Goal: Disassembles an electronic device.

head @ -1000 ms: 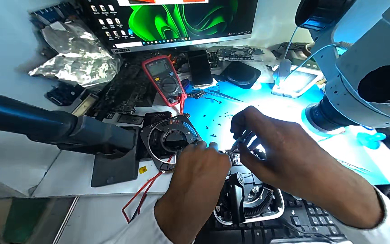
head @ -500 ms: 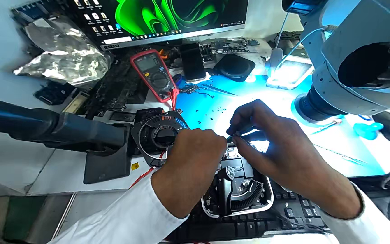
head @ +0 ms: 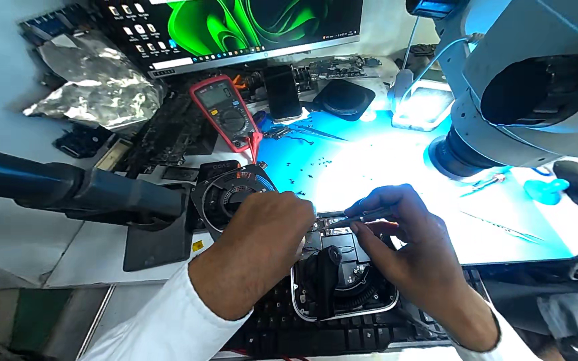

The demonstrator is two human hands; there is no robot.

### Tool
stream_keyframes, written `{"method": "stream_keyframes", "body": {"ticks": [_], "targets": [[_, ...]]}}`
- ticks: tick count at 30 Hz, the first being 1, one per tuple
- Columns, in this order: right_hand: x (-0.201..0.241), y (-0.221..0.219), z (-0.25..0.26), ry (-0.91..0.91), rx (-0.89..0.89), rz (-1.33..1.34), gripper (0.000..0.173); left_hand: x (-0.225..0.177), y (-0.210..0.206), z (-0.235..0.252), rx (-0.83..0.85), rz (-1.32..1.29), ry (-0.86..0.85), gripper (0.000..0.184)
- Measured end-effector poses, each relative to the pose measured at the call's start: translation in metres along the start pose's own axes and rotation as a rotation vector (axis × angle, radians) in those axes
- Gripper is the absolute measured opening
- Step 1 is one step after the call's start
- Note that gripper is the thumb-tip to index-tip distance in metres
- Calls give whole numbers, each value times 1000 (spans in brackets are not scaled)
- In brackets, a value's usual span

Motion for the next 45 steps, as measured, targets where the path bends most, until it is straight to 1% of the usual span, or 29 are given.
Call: {"method": "stream_keyframes", "body": {"ticks": [5, 12, 15, 16, 18, 19, 21, 23, 25, 26, 28, 29, 30, 31, 34, 35, 36, 37, 38, 41, 45], "targets": [[-3, 1, -3, -8, -34, 39, 25, 6, -5, -1, -43, -32, -9, 6], [-7, 4, -7, -15, -65, 80, 28, 8, -6, -2, -126, -79, -90, 9], [-5, 7, -9, -10, -88, 80, 29, 17, 7, -7, -186, -181, -111, 6], [-5, 8, -9, -7, -93, 86, 30, 22, 14, -10, -205, -217, -109, 8], [-4, 10, -9, 13, -106, 91, 31, 32, 30, -19, -259, -245, -78, 13], [-3, 11, -9, 20, -110, 81, 31, 35, 37, -25, -316, -247, -59, 15], [-2, 12, -10, 30, -120, 58, 34, 41, 44, -40, -392, -258, -24, 14], [1, 14, -11, 46, -142, 36, 44, 42, 35, -53, -389, -267, 1, 14], [8, 19, -11, 86, -168, 19, 60, 40, 15, -64, -353, -264, 29, 16], [12, 21, -11, 110, -174, -5, 66, 38, 3, -69, -327, -265, 46, 13], [22, 24, -10, 168, -190, -89, 72, 34, -23, -71, -268, -238, 85, 6], [26, 23, -9, 185, -180, -128, 72, 31, -33, -71, -247, -218, 104, 3], [30, 19, -5, 188, -147, -172, 70, 29, -39, -69, -252, -199, 122, 1], [33, 13, -1, 175, -89, -232, 66, 28, -43, -67, -255, -191, 140, 3], [28, -11, 16, 120, 149, -391, 51, 28, -52, -62, -241, -158, 181, 4], [21, -19, 21, 98, 226, -444, 44, 28, -54, -61, -232, -165, 181, 3], [14, -27, 23, 83, 294, -482, 32, 28, -55, -61, -243, -185, 173, 4], [7, -34, 25, 83, 340, -516, 21, 28, -55, -61, -274, -204, 157, 5], [2, -41, 26, 96, 370, -534, 15, 29, -55, -63, -315, -216, 145, 6], [-2, -55, 28, 149, 415, -572, 9, 30, -53, -73, -435, -228, 149, 16], [-1, -53, 30, 166, 371, -612, 14, 32, -51, -89, -536, -242, 156, 22]]}}
Point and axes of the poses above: each hand's wrist, its own z-axis towards the middle knuckle, its own y-axis out of the back of the hand, x = y × z, the point moved 10 cm from there along z, towards the middle knuckle, and after that the axes turned 7 degrees about z, right-handed, at the moved point
